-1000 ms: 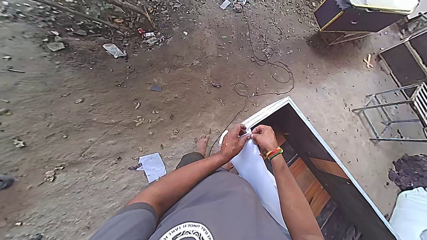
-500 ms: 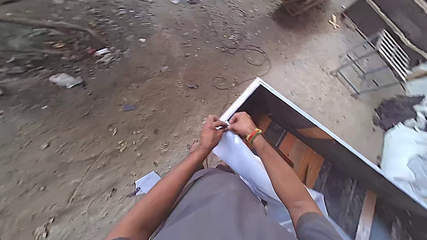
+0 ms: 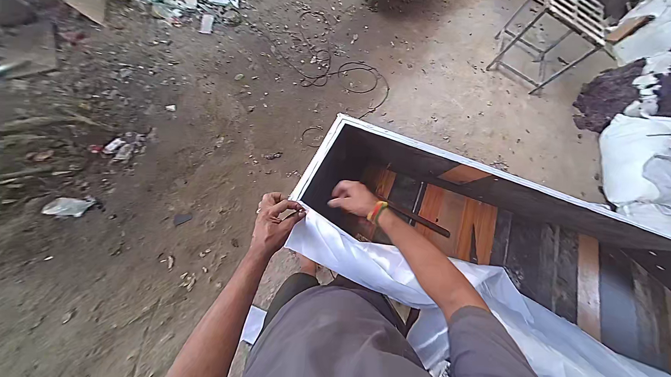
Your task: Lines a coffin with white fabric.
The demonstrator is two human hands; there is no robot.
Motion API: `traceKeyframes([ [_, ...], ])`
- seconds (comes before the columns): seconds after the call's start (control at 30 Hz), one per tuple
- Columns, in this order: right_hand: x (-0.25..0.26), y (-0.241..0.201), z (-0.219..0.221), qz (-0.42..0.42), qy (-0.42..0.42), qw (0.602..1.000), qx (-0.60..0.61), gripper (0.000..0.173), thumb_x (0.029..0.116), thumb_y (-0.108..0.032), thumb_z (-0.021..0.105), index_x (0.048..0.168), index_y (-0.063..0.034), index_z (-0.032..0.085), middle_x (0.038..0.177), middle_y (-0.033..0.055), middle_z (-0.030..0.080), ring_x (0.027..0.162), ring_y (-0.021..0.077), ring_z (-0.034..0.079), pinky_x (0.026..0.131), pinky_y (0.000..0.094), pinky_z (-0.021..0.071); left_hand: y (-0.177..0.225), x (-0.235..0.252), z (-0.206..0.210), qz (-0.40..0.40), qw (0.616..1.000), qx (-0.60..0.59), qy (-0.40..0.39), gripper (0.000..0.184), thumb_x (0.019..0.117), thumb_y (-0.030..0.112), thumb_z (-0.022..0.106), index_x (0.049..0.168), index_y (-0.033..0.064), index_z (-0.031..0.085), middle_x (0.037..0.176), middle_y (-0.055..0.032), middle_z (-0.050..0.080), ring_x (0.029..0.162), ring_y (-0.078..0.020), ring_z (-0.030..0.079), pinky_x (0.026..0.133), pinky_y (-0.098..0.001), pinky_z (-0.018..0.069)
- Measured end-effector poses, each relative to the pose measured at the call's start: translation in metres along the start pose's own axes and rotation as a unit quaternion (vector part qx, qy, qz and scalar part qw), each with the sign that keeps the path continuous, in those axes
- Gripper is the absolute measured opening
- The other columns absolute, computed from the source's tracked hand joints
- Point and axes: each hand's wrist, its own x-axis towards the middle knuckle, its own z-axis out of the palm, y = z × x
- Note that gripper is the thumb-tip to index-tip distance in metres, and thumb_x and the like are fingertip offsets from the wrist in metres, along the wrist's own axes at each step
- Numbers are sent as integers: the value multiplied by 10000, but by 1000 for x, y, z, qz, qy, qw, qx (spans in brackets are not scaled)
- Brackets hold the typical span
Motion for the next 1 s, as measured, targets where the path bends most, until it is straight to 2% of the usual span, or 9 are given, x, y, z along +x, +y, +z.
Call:
traceKeyframes([
  [0.1, -26, 90, -33, 150, 65, 975, -150, 424, 950, -298, 719, 1268, -21, 668, 1302, 216, 656, 1254, 367, 609, 1092, 567, 466, 7, 2, -4, -14, 999, 25, -20, 125, 817, 283, 800, 893, 187, 774, 1250, -105, 591, 1212, -233, 525, 1021, -426, 448],
  [0.23, -60, 200, -42, 276, 12, 913, -299, 700, 908, -319, 765, 1436, 66, 514, 1448, 343, 504, 1368, 508, 471, 1114, 656, 394, 16, 2, -9, -40, 999, 17, -22, 116, 810, 244, 814, 904, 181, 792, 1259, -106, 610, 1240, -227, 530, 1072, -442, 425],
  [0.4, -66, 242, -21, 316, 30, 884, -344, 577, 897, -154, 723, 1413, 36, 547, 1450, 295, 524, 1359, 443, 508, 1100, 580, 443, 12, 5, -8, -41, 999, -5, -32, 107, 793, 258, 824, 886, 217, 789, 1218, -65, 595, 1198, -184, 513, 1039, -391, 412],
  [0.53, -57, 230, -28, 327, 50, 896, -295, 593, 924, -230, 691, 1460, -43, 517, 1387, 255, 597, 1314, 411, 566, 1069, 576, 473, 14, 7, -10, -45, 998, 18, -45, 111, 796, 277, 817, 887, 220, 790, 1227, -63, 594, 1206, -189, 505, 1044, -403, 400],
  [0.7, -85, 156, -43, 214, 82, 948, -221, 435, 1086, -373, 470, 1333, -34, 587, 1173, 252, 699, 1121, 418, 680, 973, 617, 512, 17, 8, -11, -62, 996, 26, -52, 125, 796, 291, 819, 897, 222, 794, 1255, -71, 592, 1224, -205, 503, 1050, -416, 400],
  [0.8, -113, 107, -31, 69, 104, 979, -162, 432, 1069, -383, 514, 1270, -14, 615, 950, 226, 709, 888, 400, 708, 826, 615, 546, 16, 8, -11, -66, 996, 28, -53, 134, 803, 311, 814, 906, 227, 793, 1279, -77, 588, 1242, -208, 501, 1063, -422, 403],
  [0.87, -131, 75, -15, -58, 161, 971, -170, 392, 1048, -328, 539, 1302, -44, 632, 954, 161, 742, 846, 342, 736, 775, 574, 586, 17, 7, -12, -68, 996, 24, -53, 140, 806, 311, 810, 910, 219, 790, 1292, -85, 582, 1248, -216, 497, 1069, -426, 397],
  [0.93, -143, 54, 1, -178, 209, 941, -199, 424, 1041, -263, 526, 1397, -52, 617, 1076, 155, 751, 907, 323, 754, 782, 539, 618, 17, 7, -12, -69, 996, 30, -55, 163, 811, 325, 804, 927, 211, 789, 1307, -91, 589, 1259, -236, 504, 1073, -445, 405],
  [1.0, -153, 45, 12, -220, 225, 921, -230, 454, 1039, -238, 514, 1461, -87, 584, 994, 160, 740, 801, 325, 743, 688, 516, 619, 18, 7, -12, -70, 995, 34, -58, 174, 818, 321, 794, 944, 201, 788, 1312, -96, 589, 1257, -245, 508, 1063, -454, 413],
])
